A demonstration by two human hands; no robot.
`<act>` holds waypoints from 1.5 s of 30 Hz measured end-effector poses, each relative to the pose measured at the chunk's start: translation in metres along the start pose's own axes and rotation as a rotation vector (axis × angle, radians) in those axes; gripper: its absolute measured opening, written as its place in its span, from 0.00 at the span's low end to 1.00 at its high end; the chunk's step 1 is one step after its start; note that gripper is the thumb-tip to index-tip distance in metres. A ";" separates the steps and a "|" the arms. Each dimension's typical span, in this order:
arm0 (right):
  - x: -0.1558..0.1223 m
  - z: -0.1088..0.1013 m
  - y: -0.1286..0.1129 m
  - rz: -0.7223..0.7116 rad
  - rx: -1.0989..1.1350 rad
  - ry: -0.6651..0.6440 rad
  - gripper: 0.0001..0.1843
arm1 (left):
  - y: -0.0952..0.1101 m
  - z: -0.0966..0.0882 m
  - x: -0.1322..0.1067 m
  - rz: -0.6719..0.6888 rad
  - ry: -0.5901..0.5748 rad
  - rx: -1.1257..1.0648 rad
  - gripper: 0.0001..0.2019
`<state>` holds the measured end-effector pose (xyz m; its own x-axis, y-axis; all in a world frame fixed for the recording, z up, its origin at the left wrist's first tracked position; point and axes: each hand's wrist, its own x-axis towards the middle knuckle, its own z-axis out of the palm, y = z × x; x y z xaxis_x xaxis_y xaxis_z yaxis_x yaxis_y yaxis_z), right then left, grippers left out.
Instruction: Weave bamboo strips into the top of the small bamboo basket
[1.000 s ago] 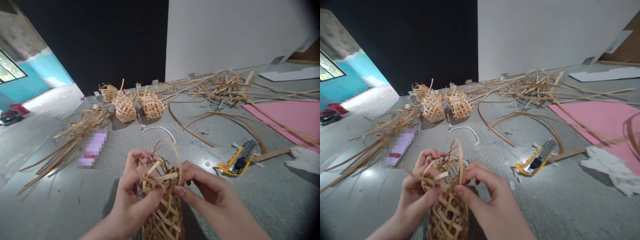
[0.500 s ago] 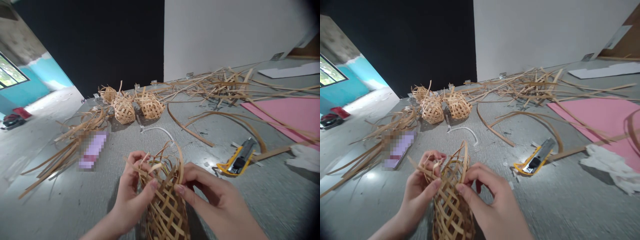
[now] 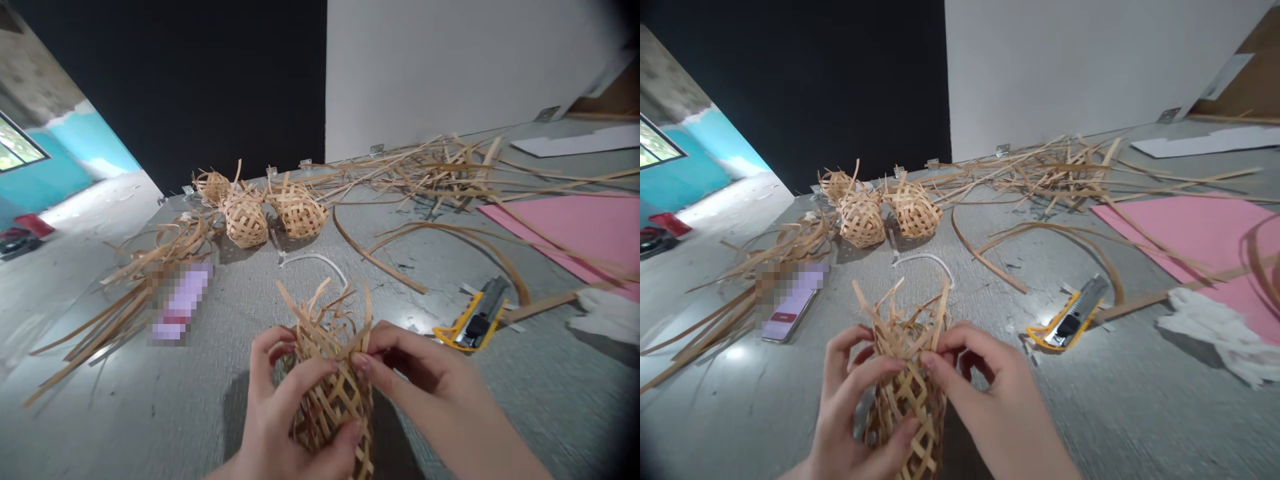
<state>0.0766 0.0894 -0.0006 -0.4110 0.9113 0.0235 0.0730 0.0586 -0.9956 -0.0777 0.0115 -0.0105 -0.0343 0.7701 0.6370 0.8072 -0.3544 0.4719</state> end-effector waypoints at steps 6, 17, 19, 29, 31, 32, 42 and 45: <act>0.001 -0.002 -0.003 -0.044 -0.002 0.000 0.07 | -0.001 -0.001 0.003 0.055 -0.057 -0.032 0.17; -0.005 -0.001 -0.004 -0.098 -0.008 0.201 0.03 | -0.005 0.001 0.000 0.042 0.033 -0.006 0.16; -0.006 -0.002 -0.004 -0.110 0.012 0.293 0.02 | -0.005 0.002 -0.002 0.031 0.079 0.013 0.15; -0.008 -0.001 -0.009 -0.264 -0.047 0.068 0.10 | -0.006 0.008 -0.003 0.109 0.057 -0.095 0.15; -0.007 -0.002 -0.009 -0.300 -0.083 0.062 0.11 | -0.006 0.008 -0.003 0.119 0.046 -0.112 0.13; -0.007 -0.003 -0.009 -0.317 -0.110 0.076 0.11 | -0.006 0.008 -0.002 0.119 0.044 -0.117 0.12; -0.003 -0.011 -0.010 -0.437 -0.295 0.033 0.09 | -0.013 0.011 -0.005 0.090 0.128 -0.321 0.20; -0.001 -0.012 -0.006 -0.407 -0.286 0.010 0.08 | -0.014 0.012 -0.008 -0.039 0.109 -0.381 0.27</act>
<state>0.0873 0.0929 0.0065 -0.4496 0.7951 0.4070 0.1557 0.5184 -0.8408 -0.0812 0.0168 -0.0296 -0.1397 0.7330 0.6657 0.5287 -0.5133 0.6761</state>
